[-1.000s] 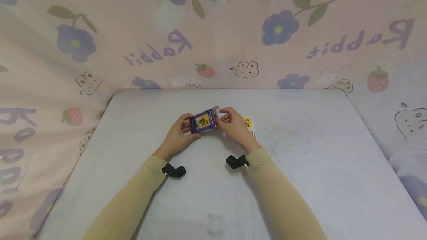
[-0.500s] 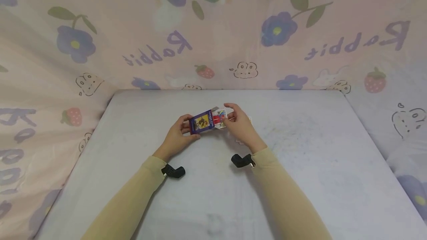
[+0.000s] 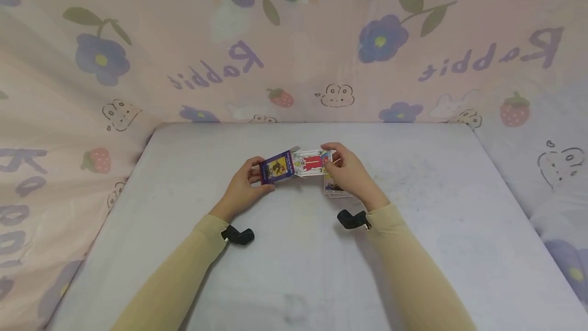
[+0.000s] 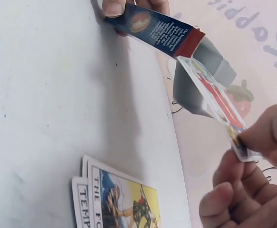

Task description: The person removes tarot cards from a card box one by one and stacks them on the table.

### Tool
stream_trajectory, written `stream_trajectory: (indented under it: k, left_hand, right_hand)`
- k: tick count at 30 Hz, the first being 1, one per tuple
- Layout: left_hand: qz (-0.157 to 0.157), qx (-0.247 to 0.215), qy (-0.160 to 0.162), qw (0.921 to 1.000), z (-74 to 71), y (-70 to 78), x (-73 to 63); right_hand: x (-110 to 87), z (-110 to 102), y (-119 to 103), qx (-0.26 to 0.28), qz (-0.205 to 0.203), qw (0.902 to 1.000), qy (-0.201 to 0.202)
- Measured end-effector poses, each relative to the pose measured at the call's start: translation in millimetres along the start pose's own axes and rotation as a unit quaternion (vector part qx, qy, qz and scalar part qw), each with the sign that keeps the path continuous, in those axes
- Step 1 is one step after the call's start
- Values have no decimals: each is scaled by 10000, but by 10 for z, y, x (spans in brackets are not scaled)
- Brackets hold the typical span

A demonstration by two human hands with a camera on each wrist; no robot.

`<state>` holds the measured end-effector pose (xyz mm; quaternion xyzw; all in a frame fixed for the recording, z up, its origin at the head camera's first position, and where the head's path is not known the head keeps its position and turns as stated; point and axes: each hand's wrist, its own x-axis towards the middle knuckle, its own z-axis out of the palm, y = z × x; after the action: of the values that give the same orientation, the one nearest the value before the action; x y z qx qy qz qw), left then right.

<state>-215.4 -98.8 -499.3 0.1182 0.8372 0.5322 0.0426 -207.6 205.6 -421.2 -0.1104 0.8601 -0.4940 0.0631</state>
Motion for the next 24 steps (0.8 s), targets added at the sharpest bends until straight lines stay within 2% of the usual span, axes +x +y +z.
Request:
stream_trajectory:
  k: [5,8,12,16,24]
  left_hand:
    - [-30,21,-30,10000,5,6,0]
    - [-33,44,13,10000,8,-4,5]
    - [-67,3,-27,10000,11,-1,3]
    - [-128,21,-50,9999,14,3,-6]
    - [-34,25,11,10000,6,-4,14]
  right_hand:
    - [-6,-20,-7,-191,-53,9998,-6]
    - [23,-24,-10,-493,-65,9987,109]
    - [61,-23,-29,-815,120,9965,159]
    - [61,-28,-45,-801,251,9965,-59]
    - [9,-38,-1,-404,108,9968,-678]
